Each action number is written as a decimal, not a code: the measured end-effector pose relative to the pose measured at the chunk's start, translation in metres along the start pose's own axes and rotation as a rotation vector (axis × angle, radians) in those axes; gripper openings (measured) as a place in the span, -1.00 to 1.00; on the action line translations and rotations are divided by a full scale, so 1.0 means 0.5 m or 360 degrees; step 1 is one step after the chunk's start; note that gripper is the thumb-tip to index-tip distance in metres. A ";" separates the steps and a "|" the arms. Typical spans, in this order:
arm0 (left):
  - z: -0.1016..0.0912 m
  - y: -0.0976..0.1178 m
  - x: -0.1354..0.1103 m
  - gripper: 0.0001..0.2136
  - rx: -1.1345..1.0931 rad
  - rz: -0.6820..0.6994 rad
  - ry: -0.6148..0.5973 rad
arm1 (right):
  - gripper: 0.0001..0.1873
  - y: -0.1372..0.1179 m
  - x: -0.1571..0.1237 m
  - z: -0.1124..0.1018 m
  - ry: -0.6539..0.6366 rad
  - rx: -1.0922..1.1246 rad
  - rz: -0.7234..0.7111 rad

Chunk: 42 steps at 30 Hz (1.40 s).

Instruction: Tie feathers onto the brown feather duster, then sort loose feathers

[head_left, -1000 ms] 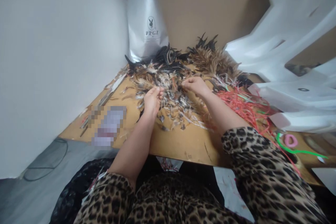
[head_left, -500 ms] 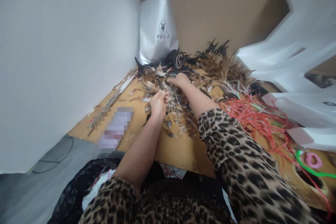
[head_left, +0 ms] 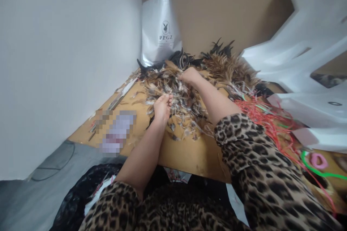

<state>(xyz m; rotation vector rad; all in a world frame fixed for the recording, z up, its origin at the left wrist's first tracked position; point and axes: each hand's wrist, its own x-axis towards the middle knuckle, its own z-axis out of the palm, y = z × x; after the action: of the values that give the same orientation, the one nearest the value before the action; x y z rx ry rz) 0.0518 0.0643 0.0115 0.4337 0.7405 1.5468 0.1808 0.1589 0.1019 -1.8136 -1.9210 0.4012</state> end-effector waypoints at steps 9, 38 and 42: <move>0.007 0.003 -0.012 -0.88 0.0064 -0.0059 -0.0033 | -0.77 0.047 -0.124 -0.066 -0.0007 0.0118 0.0235; 0.011 0.012 -0.023 -0.94 0.0057 -0.0071 -0.0274 | -0.67 0.130 -0.213 0.026 -0.0212 0.0475 -0.0034; 0.014 0.012 -0.029 -0.93 0.0095 -0.0126 -0.0333 | -0.81 0.124 -0.214 0.046 -0.0229 0.0427 -0.0002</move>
<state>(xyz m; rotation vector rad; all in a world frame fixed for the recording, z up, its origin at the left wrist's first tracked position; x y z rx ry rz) 0.0537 0.0517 0.0227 0.5938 0.6345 1.3836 0.2241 0.0605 0.0363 -1.6464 -1.8579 0.7688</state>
